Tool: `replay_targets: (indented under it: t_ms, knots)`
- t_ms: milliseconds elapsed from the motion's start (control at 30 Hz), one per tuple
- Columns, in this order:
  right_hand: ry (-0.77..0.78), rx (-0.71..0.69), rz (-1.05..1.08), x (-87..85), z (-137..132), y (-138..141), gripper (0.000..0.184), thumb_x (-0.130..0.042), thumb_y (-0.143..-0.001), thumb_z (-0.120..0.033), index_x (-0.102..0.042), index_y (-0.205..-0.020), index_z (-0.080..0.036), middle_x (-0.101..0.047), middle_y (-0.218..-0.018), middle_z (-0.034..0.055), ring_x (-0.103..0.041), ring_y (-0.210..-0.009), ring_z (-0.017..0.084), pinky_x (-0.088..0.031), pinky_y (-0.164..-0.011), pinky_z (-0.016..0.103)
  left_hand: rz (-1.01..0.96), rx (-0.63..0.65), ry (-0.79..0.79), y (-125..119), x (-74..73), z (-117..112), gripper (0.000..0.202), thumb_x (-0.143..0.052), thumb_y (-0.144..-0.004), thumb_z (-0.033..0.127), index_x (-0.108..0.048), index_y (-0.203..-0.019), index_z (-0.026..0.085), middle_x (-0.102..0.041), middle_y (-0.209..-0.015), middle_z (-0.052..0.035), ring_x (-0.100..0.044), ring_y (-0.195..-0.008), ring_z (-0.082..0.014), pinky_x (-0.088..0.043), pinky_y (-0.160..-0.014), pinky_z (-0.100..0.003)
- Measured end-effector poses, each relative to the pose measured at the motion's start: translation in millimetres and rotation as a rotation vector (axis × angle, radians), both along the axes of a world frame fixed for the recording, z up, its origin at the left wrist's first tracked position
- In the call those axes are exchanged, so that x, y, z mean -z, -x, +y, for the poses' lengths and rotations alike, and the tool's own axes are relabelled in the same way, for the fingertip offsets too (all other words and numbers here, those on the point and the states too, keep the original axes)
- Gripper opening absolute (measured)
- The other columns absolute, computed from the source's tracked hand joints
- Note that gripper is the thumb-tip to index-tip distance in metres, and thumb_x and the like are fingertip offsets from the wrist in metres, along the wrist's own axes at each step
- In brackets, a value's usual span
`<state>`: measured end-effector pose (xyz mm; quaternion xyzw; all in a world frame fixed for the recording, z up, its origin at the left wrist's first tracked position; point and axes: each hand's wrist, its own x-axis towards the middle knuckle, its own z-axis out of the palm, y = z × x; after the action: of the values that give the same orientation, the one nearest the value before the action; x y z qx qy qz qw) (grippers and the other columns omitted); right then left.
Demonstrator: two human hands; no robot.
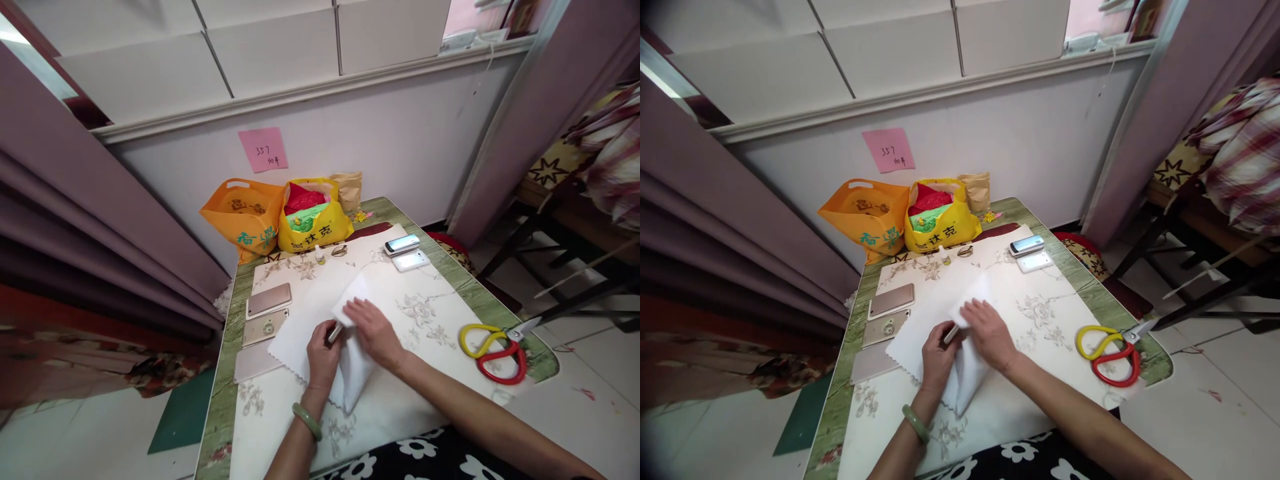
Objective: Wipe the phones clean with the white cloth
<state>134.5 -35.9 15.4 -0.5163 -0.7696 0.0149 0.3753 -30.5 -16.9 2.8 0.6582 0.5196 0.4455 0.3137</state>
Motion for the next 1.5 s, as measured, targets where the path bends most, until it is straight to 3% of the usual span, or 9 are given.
replay_targets:
  t_ms: [167,367,567,833,1033,1167,1300,1433,1500]
  knots:
    - [-0.064,-0.245,-0.161,5.7,1,13,0.052,-0.04,-0.092,-0.009,-0.044,-0.142,-0.021,-0.054,-0.14,0.0069,-0.04,-0.137,0.019,-0.029,-0.116,0.048,-0.097,-0.011,0.068,2,2.6,-1,0.018,-0.058,-0.076,0.02,-0.068,-0.09,0.016,-0.071,-0.088,-0.0067,-0.065,-0.083,-0.0208,-0.054,-0.078,-0.036]
    - [0.025,0.144,-0.121,5.0,22,-22,0.058,-0.039,-0.089,-0.002,-0.043,-0.143,-0.023,-0.056,-0.137,0.0071,-0.038,-0.138,0.025,-0.02,-0.116,0.058,0.0,0.031,-0.059,0,0.4,1,0.02,-0.059,-0.079,0.023,-0.066,-0.097,0.02,-0.068,-0.097,-0.0053,-0.063,-0.093,-0.02,-0.051,-0.086,-0.035]
    - [-0.058,-0.261,-0.213,10.9,4,-6,0.053,-0.041,-0.094,-0.011,-0.038,-0.145,-0.024,-0.053,-0.14,0.0042,-0.038,-0.138,0.019,-0.017,-0.119,0.052,0.029,0.036,-0.056,1,6.5,-2,0.03,-0.065,-0.075,0.023,-0.061,-0.105,0.018,-0.067,-0.102,-0.0073,-0.063,-0.094,-0.0223,-0.051,-0.085,-0.038]
    - [0.241,0.177,0.113,33.0,9,-71,0.049,-0.037,-0.089,-0.009,-0.056,-0.132,-0.023,-0.063,-0.128,0.0057,-0.056,-0.122,0.022,-0.035,-0.11,0.05,0.498,-0.028,-0.221,-6,6.7,-6,0.057,-0.072,-0.074,0.041,-0.053,-0.121,0.017,-0.062,-0.115,-0.0129,-0.053,-0.11,-0.0303,-0.034,-0.1,-0.049]
    - [0.366,0.498,0.456,18.3,7,-82,0.038,-0.041,-0.094,-0.038,-0.062,-0.12,-0.021,-0.073,-0.087,0.0032,-0.067,-0.079,0.021,-0.051,-0.073,0.031,0.62,-0.04,-0.181,-9,-2.3,-11,0.052,-0.067,-0.075,0.026,-0.05,-0.124,0.018,-0.059,-0.12,-0.0111,-0.05,-0.113,-0.028,-0.03,-0.102,-0.047]
    - [0.247,0.61,0.312,8.6,13,-73,0.036,-0.042,-0.093,-0.041,-0.064,-0.111,-0.019,-0.071,-0.078,0.0056,-0.065,-0.08,0.024,-0.047,-0.083,0.039,0.558,-0.063,-0.161,-8,5.4,-7,0.061,-0.068,-0.075,0.031,-0.044,-0.129,0.016,-0.06,-0.117,-0.0121,-0.052,-0.11,-0.0278,-0.037,-0.097,-0.045]
    - [0.026,0.326,0.092,9.3,9,-40,0.027,-0.047,-0.095,-0.031,-0.065,-0.113,-0.024,-0.071,-0.112,0.0066,-0.052,-0.124,0.025,-0.019,-0.112,0.054,0.55,-0.029,-0.165,-7,14.0,-4,0.072,-0.068,-0.076,0.039,-0.038,-0.136,0.013,-0.059,-0.118,-0.014,-0.052,-0.109,-0.0288,-0.039,-0.094,-0.045]
    - [0.107,-0.218,-0.113,15.6,4,-14,0.032,-0.045,-0.098,-0.031,-0.059,-0.127,-0.028,-0.064,-0.128,0.0024,-0.05,-0.128,0.016,-0.022,-0.115,0.041,0.561,-0.013,-0.192,-5,16.0,-6,0.07,-0.067,-0.076,0.031,-0.037,-0.136,0.012,-0.057,-0.123,-0.0157,-0.051,-0.112,-0.0293,-0.036,-0.098,-0.046]
    - [0.18,-0.285,-0.195,16.9,9,-17,0.037,-0.043,-0.099,-0.036,-0.052,-0.135,-0.031,-0.057,-0.136,0.0012,-0.046,-0.132,0.016,-0.019,-0.116,0.043,0.565,-0.036,-0.199,-4,15.1,-7,0.071,-0.066,-0.076,0.032,-0.036,-0.137,0.012,-0.057,-0.122,-0.016,-0.051,-0.112,-0.0297,-0.034,-0.099,-0.048]
